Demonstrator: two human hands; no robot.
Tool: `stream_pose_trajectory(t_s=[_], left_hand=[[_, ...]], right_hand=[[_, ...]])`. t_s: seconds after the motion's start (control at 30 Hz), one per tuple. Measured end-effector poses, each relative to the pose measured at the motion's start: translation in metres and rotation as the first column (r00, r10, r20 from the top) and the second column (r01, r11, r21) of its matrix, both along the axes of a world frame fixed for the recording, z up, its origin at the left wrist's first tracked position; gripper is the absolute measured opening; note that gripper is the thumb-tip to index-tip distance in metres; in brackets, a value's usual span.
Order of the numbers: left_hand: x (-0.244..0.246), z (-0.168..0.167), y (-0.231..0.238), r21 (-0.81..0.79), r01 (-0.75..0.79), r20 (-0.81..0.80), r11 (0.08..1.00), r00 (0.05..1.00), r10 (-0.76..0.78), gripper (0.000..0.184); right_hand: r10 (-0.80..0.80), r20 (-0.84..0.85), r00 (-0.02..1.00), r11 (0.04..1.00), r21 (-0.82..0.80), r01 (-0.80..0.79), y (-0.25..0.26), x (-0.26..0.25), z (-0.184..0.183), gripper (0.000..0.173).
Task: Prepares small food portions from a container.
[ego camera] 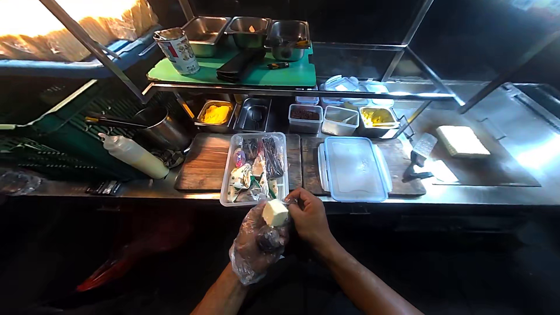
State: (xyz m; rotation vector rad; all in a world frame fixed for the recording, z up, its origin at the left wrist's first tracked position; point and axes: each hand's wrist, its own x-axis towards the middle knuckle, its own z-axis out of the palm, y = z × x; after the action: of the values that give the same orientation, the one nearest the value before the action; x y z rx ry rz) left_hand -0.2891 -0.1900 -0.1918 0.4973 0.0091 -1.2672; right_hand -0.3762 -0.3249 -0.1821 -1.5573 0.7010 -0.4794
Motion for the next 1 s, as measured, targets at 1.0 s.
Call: stream_pose_trajectory(t_s=[1.0], left_hand=[[0.205, -0.016, -0.119, 0.298, 0.017, 0.051, 0.955, 0.998, -0.033, 0.037]], right_hand=[[-0.494, 0.271, 0.826, 0.633, 0.764, 0.127, -0.052, 0.139, -0.008, 0.014]])
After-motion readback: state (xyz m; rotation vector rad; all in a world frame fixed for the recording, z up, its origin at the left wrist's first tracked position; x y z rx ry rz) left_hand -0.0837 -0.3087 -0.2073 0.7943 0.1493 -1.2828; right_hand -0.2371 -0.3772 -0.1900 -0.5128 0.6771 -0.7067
